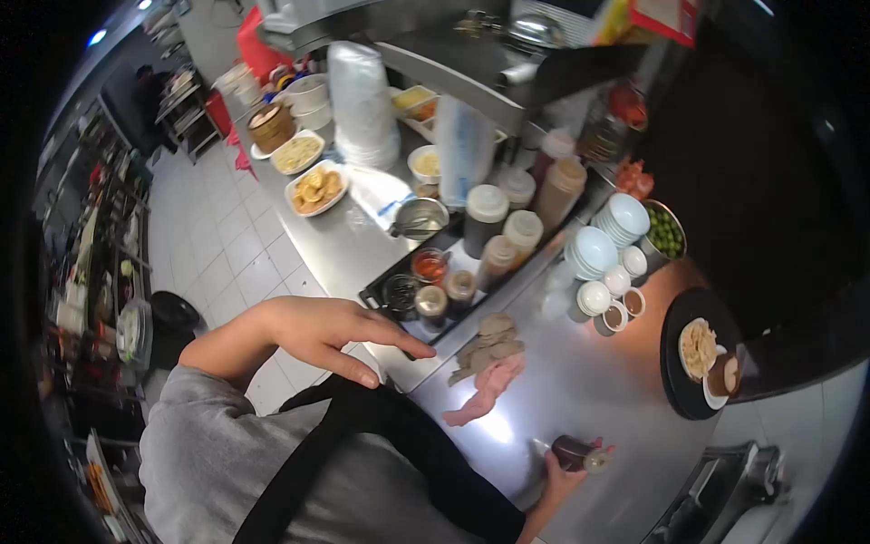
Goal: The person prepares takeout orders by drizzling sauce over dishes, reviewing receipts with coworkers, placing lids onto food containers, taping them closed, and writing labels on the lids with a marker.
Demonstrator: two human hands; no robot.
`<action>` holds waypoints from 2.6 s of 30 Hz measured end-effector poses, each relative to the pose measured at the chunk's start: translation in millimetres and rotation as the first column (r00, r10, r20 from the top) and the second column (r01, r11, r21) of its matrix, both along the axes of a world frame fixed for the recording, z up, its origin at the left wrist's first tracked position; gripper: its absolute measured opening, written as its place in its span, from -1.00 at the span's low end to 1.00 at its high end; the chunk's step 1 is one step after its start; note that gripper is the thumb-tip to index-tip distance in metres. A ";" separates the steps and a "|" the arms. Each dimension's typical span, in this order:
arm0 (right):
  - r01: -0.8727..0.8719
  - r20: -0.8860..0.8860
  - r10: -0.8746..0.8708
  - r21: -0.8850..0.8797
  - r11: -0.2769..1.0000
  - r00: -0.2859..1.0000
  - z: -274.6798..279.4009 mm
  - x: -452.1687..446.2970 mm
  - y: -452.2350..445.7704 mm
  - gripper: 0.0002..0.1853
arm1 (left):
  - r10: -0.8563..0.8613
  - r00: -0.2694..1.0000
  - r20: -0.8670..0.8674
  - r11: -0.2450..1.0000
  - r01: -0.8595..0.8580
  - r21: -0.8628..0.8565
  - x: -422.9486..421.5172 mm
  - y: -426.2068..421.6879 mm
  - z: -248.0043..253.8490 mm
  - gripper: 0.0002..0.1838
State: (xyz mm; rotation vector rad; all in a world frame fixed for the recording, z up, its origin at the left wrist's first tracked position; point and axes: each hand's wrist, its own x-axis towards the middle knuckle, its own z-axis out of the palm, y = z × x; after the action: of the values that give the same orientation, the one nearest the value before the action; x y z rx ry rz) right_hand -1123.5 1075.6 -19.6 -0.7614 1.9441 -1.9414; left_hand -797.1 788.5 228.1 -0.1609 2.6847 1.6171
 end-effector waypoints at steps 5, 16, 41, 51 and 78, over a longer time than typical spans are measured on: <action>0.344 -0.123 -0.335 0.050 0.938 0.934 5.2 18.2 -42.5 -0.38 | 0.108 0.991 -0.082 0.992 -0.102 0.077 69.6 -9.6 5.7 -0.47; -0.189 -0.277 0.082 -0.384 0.904 0.957 177.3 150.7 -111.4 -0.29 | 0.980 -0.196 0.037 -0.145 -0.572 0.807 355.2 -249.8 -161.4 -0.89; -0.072 -0.123 0.059 -0.105 0.992 0.991 6.2 391.3 -413.0 -0.02 | -0.037 0.587 -0.808 0.951 -0.229 -0.210 94.6 -415.6 249.9 -0.80; -0.033 -0.335 0.082 0.152 0.988 0.939 44.1 417.3 -315.7 -0.70 | 0.224 0.296 -0.928 0.959 -0.236 0.156 -45.5 -378.0 312.3 -0.69; -0.530 -0.267 0.585 0.252 0.810 0.766 82.4 439.6 -383.4 -0.87 | 0.787 0.311 -0.533 0.198 -0.945 -0.259 414.2 -471.9 -55.8 -0.66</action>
State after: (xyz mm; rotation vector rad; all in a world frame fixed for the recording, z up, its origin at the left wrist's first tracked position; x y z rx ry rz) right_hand -683.9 692.2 62.8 -1.5021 1.7263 -1.3342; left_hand -382.9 316.6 172.3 -2.0177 3.4090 0.7269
